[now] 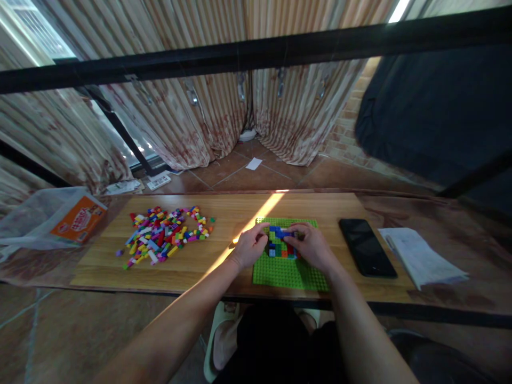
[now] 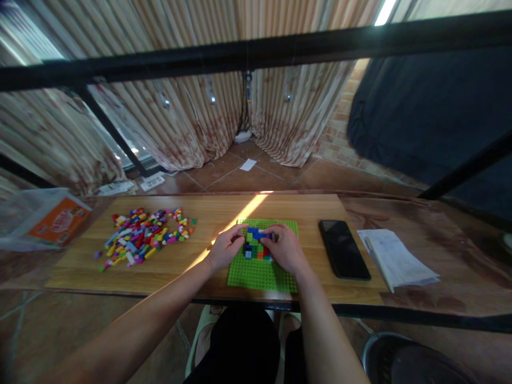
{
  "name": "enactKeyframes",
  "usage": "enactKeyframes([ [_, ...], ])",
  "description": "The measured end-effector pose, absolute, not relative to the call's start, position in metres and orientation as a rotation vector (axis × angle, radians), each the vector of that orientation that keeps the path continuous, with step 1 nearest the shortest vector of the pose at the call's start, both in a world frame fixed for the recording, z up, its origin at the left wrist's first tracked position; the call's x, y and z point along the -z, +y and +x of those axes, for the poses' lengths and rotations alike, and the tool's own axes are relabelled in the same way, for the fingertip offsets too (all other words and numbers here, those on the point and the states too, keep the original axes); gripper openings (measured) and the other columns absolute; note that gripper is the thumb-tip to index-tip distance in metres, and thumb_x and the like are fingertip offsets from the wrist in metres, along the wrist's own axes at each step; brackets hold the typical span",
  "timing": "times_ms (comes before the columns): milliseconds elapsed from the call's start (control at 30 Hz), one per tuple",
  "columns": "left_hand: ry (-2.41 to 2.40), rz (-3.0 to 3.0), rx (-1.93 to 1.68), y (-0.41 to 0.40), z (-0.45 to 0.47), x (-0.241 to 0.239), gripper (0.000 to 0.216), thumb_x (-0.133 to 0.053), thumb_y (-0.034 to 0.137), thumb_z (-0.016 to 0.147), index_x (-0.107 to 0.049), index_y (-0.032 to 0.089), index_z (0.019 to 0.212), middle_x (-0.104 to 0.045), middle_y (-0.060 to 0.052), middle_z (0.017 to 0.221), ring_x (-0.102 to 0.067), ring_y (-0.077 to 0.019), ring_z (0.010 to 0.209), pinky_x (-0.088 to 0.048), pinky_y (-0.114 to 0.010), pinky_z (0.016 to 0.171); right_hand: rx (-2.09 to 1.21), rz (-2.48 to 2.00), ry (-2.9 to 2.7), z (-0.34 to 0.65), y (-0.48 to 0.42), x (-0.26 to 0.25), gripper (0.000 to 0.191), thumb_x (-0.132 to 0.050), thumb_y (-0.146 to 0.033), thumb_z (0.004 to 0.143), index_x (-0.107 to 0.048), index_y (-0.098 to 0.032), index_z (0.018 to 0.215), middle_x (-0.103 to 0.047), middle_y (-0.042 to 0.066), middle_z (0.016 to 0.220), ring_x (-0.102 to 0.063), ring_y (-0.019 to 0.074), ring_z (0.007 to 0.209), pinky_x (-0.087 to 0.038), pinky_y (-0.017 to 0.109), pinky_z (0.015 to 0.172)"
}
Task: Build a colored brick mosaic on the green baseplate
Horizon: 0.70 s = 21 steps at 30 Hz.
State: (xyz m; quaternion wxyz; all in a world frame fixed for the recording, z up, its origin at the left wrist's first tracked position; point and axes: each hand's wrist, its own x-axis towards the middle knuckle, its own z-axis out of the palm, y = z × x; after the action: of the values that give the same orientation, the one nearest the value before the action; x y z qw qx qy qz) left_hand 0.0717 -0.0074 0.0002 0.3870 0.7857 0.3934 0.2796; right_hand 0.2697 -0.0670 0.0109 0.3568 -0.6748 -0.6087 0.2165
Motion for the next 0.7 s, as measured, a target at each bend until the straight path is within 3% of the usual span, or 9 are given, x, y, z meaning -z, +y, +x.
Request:
enactKeyframes([
  [233, 0.996, 2.011, -0.714, -0.007, 0.071, 0.001, 0.040, -0.046, 0.021, 0.086, -0.059, 0.017, 0.124, -0.064, 0.002, 0.078, -0.056, -0.0123, 0.069, -0.046, -0.023, 0.069, -0.503, -1.766, -1.497, 0.288, -0.070, -0.010, 0.021, -0.065, -0.039, 0.079, -0.073, -0.021, 0.087, -0.068, 0.007, 0.103, -0.064, 0.0223, 0.095, -0.047, 0.038, 0.088],
  [700, 1.003, 1.997, -0.724, -0.007, 0.072, 0.002, 0.040, -0.046, 0.020, 0.085, -0.059, 0.016, 0.123, -0.064, 0.001, 0.077, -0.056, -0.0119, 0.067, -0.045, -0.023, 0.067, -0.486, -1.793, -1.508, 0.295, -0.065, -0.002, 0.019, -0.063, -0.030, 0.078, -0.073, -0.022, 0.091, -0.070, 0.006, 0.095, -0.064, 0.0215, 0.090, -0.048, 0.036, 0.085],
])
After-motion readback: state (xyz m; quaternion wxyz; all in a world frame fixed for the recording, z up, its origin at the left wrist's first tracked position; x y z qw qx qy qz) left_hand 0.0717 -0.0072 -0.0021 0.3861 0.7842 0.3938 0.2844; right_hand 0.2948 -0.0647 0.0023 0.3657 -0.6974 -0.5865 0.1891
